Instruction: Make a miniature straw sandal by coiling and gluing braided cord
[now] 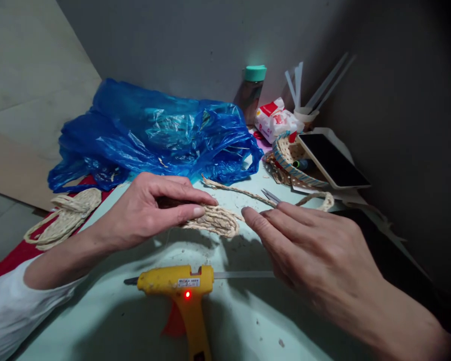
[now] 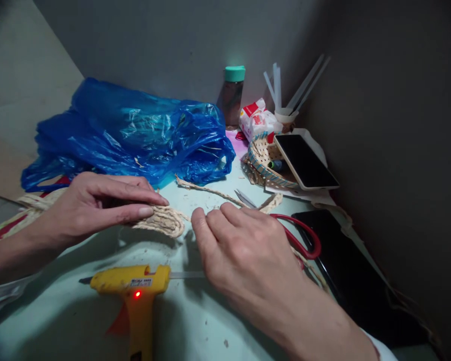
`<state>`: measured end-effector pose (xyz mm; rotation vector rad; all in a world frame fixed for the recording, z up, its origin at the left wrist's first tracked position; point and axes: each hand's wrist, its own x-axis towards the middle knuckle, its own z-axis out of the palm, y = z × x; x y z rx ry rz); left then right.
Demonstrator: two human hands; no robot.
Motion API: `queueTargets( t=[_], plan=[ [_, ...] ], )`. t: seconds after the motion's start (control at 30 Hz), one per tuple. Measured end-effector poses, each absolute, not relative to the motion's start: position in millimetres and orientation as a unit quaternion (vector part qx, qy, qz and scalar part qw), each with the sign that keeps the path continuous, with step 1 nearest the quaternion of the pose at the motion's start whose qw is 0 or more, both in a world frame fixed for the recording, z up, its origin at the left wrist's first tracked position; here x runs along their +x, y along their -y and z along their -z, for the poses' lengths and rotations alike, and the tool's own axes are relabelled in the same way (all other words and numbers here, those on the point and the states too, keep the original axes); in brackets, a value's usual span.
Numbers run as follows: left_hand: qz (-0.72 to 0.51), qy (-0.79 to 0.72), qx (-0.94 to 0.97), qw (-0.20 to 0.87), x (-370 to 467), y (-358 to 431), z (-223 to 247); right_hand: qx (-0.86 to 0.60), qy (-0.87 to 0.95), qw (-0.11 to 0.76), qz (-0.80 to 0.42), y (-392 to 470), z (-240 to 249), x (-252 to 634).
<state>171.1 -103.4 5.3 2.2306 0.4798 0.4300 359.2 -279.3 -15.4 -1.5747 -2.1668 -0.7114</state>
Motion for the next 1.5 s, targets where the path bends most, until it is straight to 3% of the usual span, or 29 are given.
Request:
queueTargets(
  t=[1.5],
  plan=[
    [-0.192,-0.242,0.839,0.448,180.0,110.0,2.5,-0.593,0.74,0.186,0.259,274.7,37.9,344.7]
  ],
)
